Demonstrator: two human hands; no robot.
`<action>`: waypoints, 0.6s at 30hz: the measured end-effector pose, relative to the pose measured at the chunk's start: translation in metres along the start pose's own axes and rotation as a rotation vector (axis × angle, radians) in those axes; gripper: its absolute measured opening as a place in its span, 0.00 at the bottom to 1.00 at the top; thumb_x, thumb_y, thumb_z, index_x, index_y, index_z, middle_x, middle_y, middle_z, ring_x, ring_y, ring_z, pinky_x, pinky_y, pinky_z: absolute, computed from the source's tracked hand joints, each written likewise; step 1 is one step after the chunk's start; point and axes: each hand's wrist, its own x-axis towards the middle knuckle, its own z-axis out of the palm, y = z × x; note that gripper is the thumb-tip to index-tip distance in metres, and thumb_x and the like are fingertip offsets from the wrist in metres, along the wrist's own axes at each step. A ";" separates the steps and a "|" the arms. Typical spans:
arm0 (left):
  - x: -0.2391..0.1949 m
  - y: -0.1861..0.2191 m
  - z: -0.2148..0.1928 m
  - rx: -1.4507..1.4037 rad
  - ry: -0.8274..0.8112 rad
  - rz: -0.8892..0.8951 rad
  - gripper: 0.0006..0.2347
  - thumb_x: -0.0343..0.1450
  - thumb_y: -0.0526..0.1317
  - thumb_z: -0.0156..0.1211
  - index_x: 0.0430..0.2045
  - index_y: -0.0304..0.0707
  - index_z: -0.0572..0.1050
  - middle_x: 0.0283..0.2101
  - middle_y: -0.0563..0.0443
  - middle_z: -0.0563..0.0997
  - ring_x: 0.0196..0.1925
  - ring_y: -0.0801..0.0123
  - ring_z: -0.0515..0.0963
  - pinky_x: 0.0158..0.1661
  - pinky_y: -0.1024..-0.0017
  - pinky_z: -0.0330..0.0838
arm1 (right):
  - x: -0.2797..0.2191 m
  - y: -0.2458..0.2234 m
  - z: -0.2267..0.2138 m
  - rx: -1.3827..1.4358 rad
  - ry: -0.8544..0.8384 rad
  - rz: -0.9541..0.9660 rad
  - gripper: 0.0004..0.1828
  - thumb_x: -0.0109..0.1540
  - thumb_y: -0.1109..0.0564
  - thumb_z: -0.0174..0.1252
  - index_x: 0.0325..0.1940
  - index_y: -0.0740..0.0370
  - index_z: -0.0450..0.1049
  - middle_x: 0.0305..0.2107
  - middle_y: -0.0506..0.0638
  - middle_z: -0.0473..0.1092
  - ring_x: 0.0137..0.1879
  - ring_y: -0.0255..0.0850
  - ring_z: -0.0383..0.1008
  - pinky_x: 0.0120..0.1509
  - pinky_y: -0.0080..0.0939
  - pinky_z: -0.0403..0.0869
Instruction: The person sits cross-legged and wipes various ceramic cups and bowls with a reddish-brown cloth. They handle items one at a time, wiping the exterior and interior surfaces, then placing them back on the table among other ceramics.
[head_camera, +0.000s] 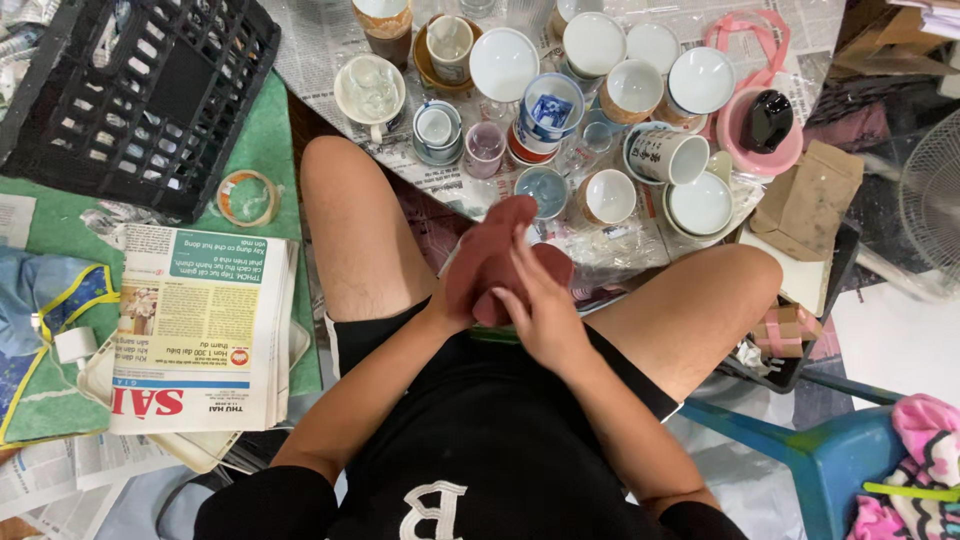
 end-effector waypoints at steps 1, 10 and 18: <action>0.007 0.004 0.006 -0.010 0.076 -0.162 0.16 0.83 0.38 0.45 0.65 0.36 0.65 0.75 0.47 0.64 0.74 0.66 0.64 0.74 0.66 0.60 | -0.003 0.000 0.002 -0.018 0.017 0.009 0.34 0.64 0.60 0.62 0.73 0.69 0.60 0.72 0.64 0.59 0.72 0.59 0.65 0.72 0.47 0.67; 0.025 0.038 0.049 0.093 0.057 -0.444 0.07 0.77 0.31 0.57 0.45 0.26 0.67 0.39 0.51 0.70 0.38 0.71 0.69 0.42 0.69 0.69 | -0.006 0.034 -0.016 -0.002 0.198 -0.479 0.21 0.54 0.42 0.70 0.36 0.63 0.79 0.36 0.52 0.79 0.47 0.48 0.80 0.51 0.47 0.74; 0.001 0.040 0.022 -0.375 0.260 -0.509 0.40 0.71 0.46 0.68 0.75 0.44 0.44 0.77 0.55 0.54 0.75 0.62 0.60 0.72 0.60 0.58 | 0.012 0.032 -0.046 -0.053 0.195 -0.578 0.15 0.64 0.47 0.59 0.40 0.62 0.80 0.45 0.55 0.79 0.55 0.56 0.78 0.62 0.51 0.73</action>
